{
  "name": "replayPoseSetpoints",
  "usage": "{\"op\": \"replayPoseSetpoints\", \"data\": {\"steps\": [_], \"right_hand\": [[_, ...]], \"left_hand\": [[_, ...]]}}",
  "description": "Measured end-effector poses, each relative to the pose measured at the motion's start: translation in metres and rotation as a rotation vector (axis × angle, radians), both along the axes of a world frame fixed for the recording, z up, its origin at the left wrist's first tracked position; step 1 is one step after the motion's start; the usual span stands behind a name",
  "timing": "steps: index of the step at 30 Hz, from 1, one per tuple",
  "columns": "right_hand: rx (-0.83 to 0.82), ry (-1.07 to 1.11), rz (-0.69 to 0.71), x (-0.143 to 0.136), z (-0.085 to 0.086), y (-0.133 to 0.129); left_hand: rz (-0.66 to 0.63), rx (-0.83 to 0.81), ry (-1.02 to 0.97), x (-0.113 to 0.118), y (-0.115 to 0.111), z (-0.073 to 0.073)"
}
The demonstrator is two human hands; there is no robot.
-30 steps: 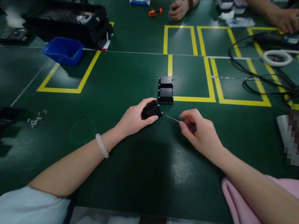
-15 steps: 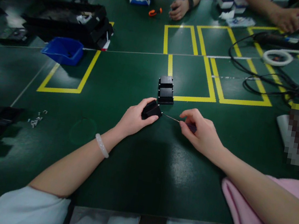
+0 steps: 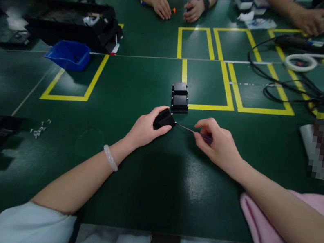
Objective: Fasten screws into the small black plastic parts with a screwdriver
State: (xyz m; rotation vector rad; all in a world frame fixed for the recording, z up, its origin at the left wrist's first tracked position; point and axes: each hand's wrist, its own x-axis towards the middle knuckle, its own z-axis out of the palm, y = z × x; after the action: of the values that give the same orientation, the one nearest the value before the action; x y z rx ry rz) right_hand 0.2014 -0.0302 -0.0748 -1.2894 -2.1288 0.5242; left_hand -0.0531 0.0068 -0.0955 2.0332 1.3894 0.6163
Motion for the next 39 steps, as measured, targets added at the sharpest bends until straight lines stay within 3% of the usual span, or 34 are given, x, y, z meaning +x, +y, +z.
{"op": "replayPoseSetpoints", "data": {"steps": [16,23,39], "right_hand": [[0.024,-0.002,0.002,0.0005,-0.0005,0.0001],[-0.054,0.016,-0.008,0.0008,0.0005,0.0004],[0.018,-0.032,-0.031,0.0001,-0.0006,0.0008]], "left_hand": [[-0.001,-0.006,-0.001,-0.0001,0.0006,-0.0008],[0.002,-0.017,-0.008,0.0004,-0.0009,0.0021],[-0.007,-0.011,0.019,0.0025,-0.0012,0.0031]]}}
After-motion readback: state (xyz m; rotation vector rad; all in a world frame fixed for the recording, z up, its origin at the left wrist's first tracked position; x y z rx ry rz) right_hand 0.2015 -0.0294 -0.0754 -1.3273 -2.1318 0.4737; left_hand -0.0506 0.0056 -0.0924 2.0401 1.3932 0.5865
